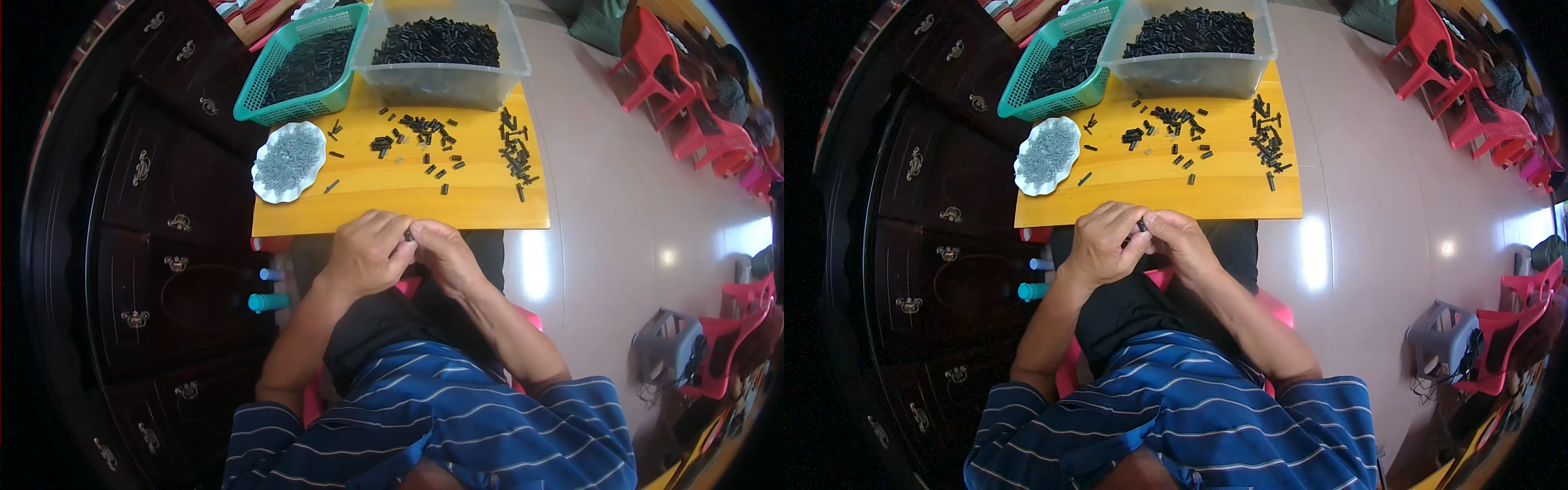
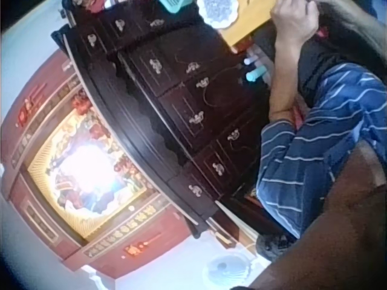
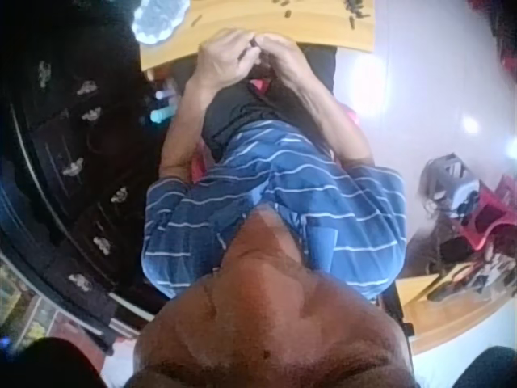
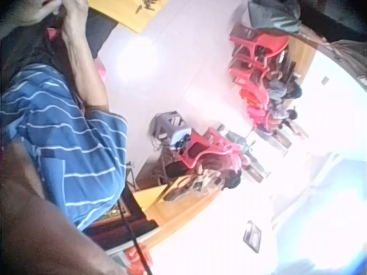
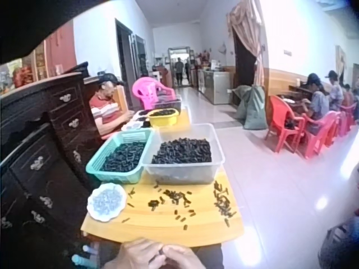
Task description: The person assembles small components by picking up pins and plastic pieces from the table and fitting them together by hand.
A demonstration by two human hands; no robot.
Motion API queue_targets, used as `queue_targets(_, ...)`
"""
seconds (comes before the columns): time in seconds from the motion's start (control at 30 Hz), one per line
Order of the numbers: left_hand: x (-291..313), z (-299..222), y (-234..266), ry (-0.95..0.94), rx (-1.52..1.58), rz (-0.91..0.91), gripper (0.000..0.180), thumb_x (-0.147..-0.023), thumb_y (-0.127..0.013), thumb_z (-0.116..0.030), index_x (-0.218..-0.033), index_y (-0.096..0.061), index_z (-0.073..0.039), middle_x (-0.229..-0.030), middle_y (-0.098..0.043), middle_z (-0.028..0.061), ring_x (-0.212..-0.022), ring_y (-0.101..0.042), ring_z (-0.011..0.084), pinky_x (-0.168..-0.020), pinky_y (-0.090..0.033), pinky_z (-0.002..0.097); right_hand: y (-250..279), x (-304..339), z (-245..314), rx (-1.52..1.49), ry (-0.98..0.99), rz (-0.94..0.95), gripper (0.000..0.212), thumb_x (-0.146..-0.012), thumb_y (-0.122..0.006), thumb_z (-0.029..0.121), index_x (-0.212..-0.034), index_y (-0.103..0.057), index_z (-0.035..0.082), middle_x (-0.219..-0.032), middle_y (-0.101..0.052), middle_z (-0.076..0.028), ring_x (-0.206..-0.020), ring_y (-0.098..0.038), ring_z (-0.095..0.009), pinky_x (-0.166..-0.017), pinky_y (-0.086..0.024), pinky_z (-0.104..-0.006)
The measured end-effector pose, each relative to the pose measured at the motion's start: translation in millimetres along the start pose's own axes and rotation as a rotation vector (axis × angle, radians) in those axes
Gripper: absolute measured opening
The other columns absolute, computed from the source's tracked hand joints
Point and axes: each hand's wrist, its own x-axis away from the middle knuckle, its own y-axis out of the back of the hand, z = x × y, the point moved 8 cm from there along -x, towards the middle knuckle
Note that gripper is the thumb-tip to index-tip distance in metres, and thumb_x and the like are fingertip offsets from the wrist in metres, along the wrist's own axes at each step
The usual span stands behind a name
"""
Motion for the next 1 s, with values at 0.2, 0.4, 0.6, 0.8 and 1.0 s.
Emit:
queue_targets(0.2,0.1,-3.3,1.2,-0.027,-0.028,-0.004,0.019,-0.075,-0.067,-0.009,-0.092,-0.063,-0.005,-0.078,-0.063,0.0115,-0.073,-0.063,0.0312,-0.065,-0.052,0.0419,2.4,-0.5,-4.6,-0.016,-0.017,-0.003,0.028,-0.100,-0.059,0.031,-0.099,-0.069,0.005,-0.088,-0.065,0.000,-0.078,-0.056,-0.009,-0.073,-0.045,-0.0248)
queue_targets(0.4,-0.8,0.0,-2.2,-0.001,-0.029,-0.011,0.021,-0.075,-0.068,-0.010,-0.094,-0.063,-0.005,-0.081,-0.064,0.0106,-0.075,-0.064,0.0303,-0.066,-0.052,0.0412,5.4,-1.6,-3.3,-0.016,-0.002,-0.013,0.027,-0.101,-0.057,0.030,-0.103,-0.069,0.006,-0.091,-0.066,0.000,-0.082,-0.058,-0.009,-0.074,-0.045,-0.0248)
queue_targets(0.6,-3.2,-2.3,-2.6,-0.041,-0.056,-0.023,0.022,-0.074,-0.069,-0.011,-0.095,-0.063,-0.005,-0.082,-0.064,0.0100,-0.077,-0.064,0.0296,-0.066,-0.052,0.0407,8.4,-1.7,-2.2,-0.036,0.008,-0.023,0.025,-0.101,-0.057,0.030,-0.104,-0.068,0.007,-0.090,-0.065,0.001,-0.082,-0.058,-0.009,-0.075,-0.046,-0.0253)
queue_targets(0.8,-0.2,4.0,-3.1,-0.015,-0.059,0.019,0.023,-0.074,-0.068,-0.007,-0.096,-0.064,-0.003,-0.084,-0.067,0.0124,-0.075,-0.065,0.0324,-0.067,-0.052,0.0416,6.5,-3.3,-3.4,-0.027,-0.003,0.005,0.025,-0.101,-0.057,0.031,-0.101,-0.067,0.007,-0.089,-0.064,0.000,-0.079,-0.057,-0.009,-0.074,-0.046,-0.0250)
queue_targets(1.0,3.4,9.7,-1.0,0.054,-0.029,0.067,0.026,-0.073,-0.072,-0.010,-0.098,-0.066,-0.004,-0.080,-0.066,0.0108,-0.069,-0.065,0.0287,-0.063,-0.052,0.0395,-0.9,-0.5,-5.4,0.064,-0.036,-0.080,0.029,-0.102,-0.055,0.032,-0.099,-0.065,0.006,-0.086,-0.061,0.001,-0.076,-0.053,-0.009,-0.072,-0.045,-0.0238)
